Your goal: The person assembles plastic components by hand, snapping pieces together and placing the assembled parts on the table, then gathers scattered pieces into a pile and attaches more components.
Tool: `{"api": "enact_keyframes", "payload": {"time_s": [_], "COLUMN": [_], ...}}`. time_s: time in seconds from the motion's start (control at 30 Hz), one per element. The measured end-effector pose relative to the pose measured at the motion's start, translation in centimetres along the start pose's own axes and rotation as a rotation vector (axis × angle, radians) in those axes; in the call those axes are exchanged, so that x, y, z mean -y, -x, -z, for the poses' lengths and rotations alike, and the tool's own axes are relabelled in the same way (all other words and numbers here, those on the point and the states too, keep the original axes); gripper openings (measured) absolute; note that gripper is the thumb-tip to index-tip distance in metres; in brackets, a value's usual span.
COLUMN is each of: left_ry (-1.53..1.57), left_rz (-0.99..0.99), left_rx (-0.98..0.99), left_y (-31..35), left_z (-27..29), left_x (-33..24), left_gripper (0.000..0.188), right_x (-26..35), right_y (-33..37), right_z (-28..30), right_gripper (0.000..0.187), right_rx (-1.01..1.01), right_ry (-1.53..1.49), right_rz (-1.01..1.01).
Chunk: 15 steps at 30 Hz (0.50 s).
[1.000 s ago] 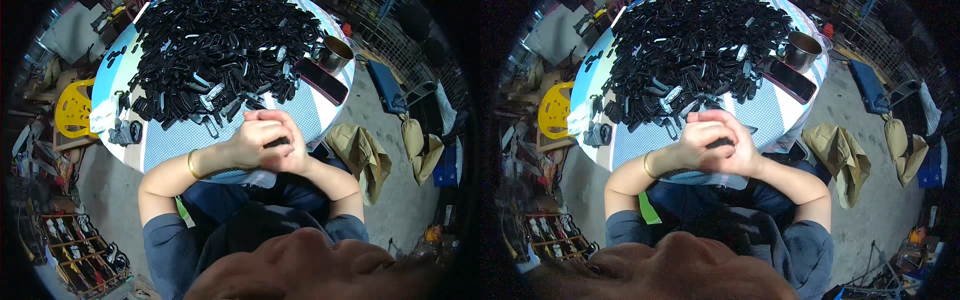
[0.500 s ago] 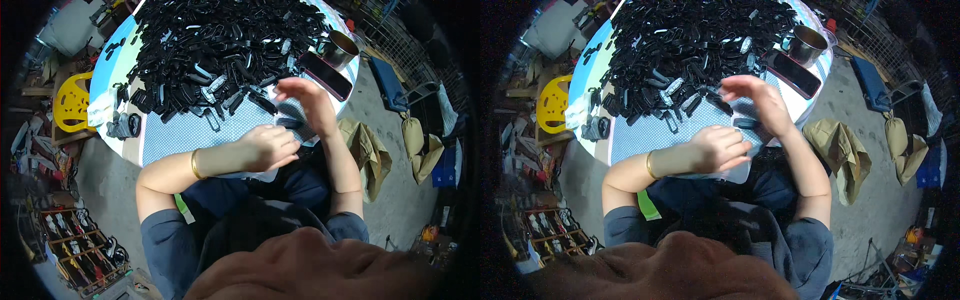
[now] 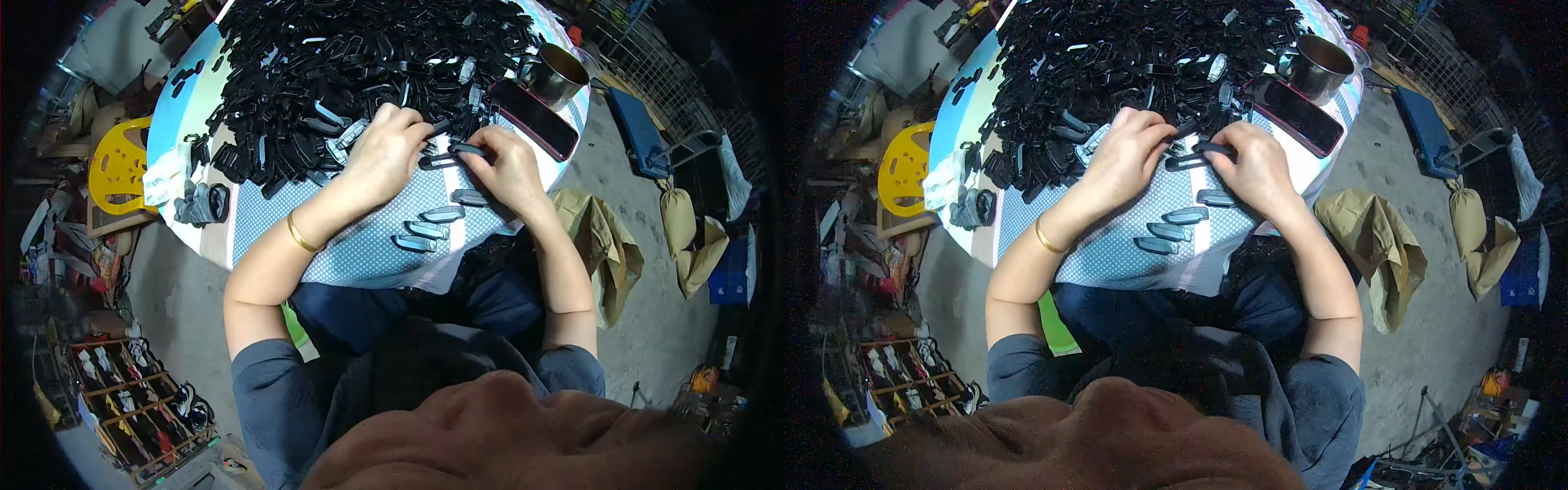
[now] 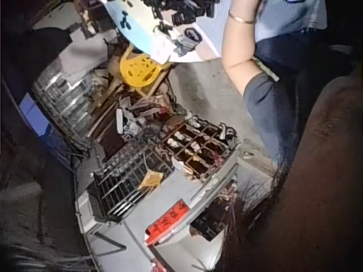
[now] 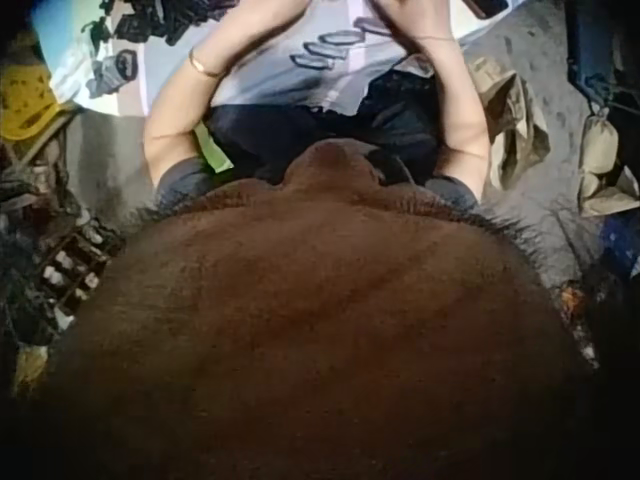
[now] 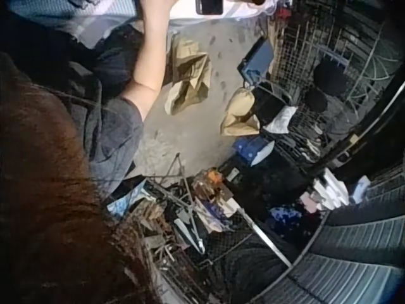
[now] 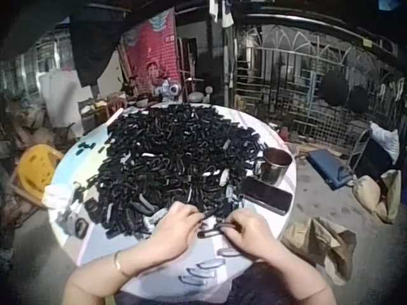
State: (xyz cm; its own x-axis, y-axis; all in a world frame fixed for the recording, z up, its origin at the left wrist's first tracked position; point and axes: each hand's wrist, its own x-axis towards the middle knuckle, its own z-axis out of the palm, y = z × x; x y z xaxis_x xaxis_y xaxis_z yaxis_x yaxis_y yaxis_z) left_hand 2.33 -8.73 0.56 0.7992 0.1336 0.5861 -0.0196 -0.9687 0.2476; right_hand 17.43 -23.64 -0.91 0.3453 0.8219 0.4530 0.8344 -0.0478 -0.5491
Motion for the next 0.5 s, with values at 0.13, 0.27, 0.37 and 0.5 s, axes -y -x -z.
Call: {"api": "enact_keyframes", "payload": {"time_s": [0.13, 0.27, 0.37, 0.5], "left_ry": [-0.171, -0.247, -0.127, 0.116], "left_rz": [0.018, 0.025, 0.002, 0.080], "left_rx": [0.183, 0.156, 0.002, -0.113], "left_y": [0.5, 0.4, 0.2, -0.1], "left_z": [-0.3, -0.2, -0.1, 0.0], "left_x": [0.1, -0.6, -0.6, -0.5], "left_gripper": [0.019, 0.023, 0.024, 0.025], "right_x": [0.6, 1.7, 1.6, 2.1], "right_y": [0.4, 1.6, 2.2, 2.2], "right_z": [1.3, 2.8, 2.9, 4.0], "right_gripper": [0.017, 0.017, 0.019, 0.035], "right_rx": [-0.150, 0.021, 0.124, 0.346], "right_ry": [0.122, 0.485, 0.473, 0.224], "right_rz": [0.090, 0.040, 0.039, 0.056]}}
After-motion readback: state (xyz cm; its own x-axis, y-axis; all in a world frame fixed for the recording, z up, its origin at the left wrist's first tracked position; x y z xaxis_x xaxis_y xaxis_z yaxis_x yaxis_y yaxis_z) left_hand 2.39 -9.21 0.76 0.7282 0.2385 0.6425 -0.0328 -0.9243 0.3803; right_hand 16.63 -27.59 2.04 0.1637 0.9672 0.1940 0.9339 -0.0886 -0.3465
